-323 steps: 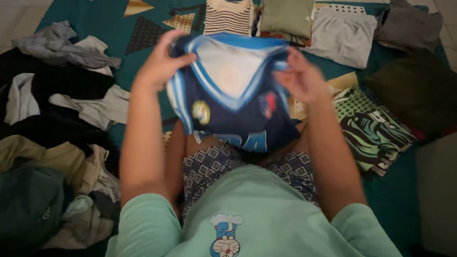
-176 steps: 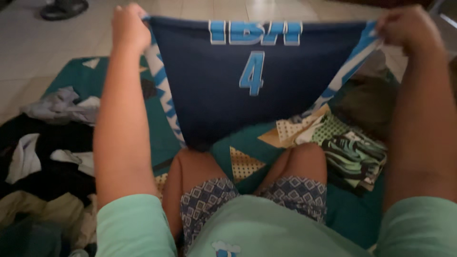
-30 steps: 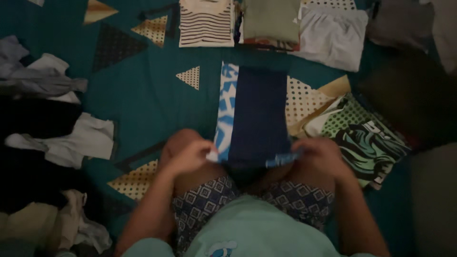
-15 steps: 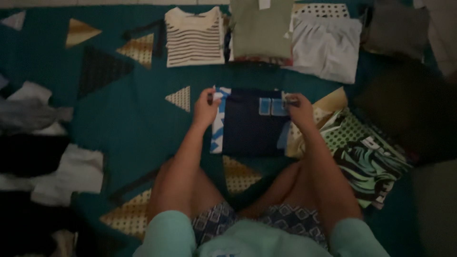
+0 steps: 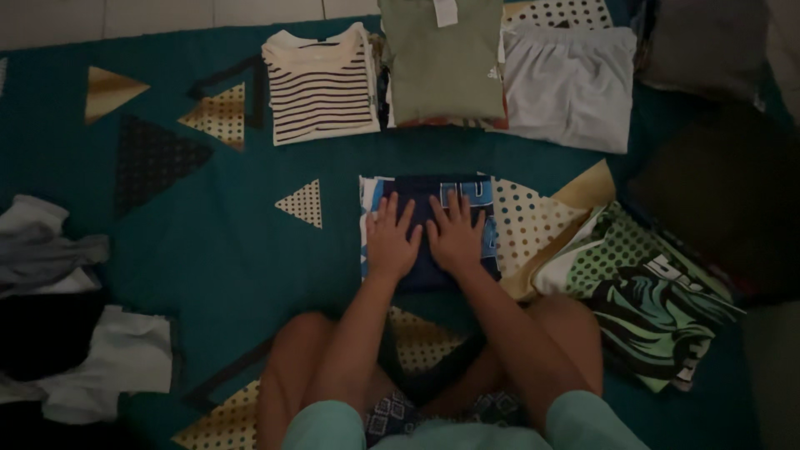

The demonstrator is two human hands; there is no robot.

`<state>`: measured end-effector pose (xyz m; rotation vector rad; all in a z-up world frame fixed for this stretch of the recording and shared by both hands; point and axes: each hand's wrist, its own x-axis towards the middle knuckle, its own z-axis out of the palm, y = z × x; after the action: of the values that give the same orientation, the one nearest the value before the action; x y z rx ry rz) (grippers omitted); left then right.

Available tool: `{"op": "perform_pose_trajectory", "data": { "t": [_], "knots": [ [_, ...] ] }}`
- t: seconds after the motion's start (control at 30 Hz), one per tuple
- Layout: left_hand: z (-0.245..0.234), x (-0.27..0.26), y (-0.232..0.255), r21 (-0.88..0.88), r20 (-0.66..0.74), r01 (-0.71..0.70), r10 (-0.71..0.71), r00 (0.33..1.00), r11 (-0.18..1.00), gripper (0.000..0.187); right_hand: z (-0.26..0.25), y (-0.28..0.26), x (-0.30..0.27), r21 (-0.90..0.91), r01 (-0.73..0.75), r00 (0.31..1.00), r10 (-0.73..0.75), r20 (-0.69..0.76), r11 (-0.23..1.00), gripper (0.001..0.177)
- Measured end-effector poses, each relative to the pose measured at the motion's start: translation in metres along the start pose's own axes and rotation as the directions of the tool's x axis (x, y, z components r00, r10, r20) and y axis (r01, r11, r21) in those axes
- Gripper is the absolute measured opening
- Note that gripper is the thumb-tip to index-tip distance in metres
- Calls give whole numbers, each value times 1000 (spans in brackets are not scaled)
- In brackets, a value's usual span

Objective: The person sits on a patterned mat and folds several garments one by one. They handle a blue jersey, a gray t-shirt, and a dark blue t-shirt, smoothing and folding each item before placing it in a neat stack.

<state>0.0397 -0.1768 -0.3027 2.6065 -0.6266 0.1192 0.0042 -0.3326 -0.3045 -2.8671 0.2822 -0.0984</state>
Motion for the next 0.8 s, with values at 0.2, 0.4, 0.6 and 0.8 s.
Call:
{"op": "perform_pose_trajectory", "data": {
  "t": [0.2,0.4,0.6,0.8],
  "knots": [
    [7,21,-3,6,-23,129,-129,991,992,61,-1,24,37,4,63,998,-63,0,998,55],
    [-24,6,7,-66,-34,431,-434,900,900,64,-27,29,13,148,-234,959,253,-125,961,62],
    [-20,-11,-4,-33,173,751,-737,654,659,63,-19,62,-15,279,-667,744,631,219,691,82],
    [2,2,-30,-229,189,607,-577,795,761,46,-40,63,0,360,-669,723,455,521,650,65]
  ]
}}
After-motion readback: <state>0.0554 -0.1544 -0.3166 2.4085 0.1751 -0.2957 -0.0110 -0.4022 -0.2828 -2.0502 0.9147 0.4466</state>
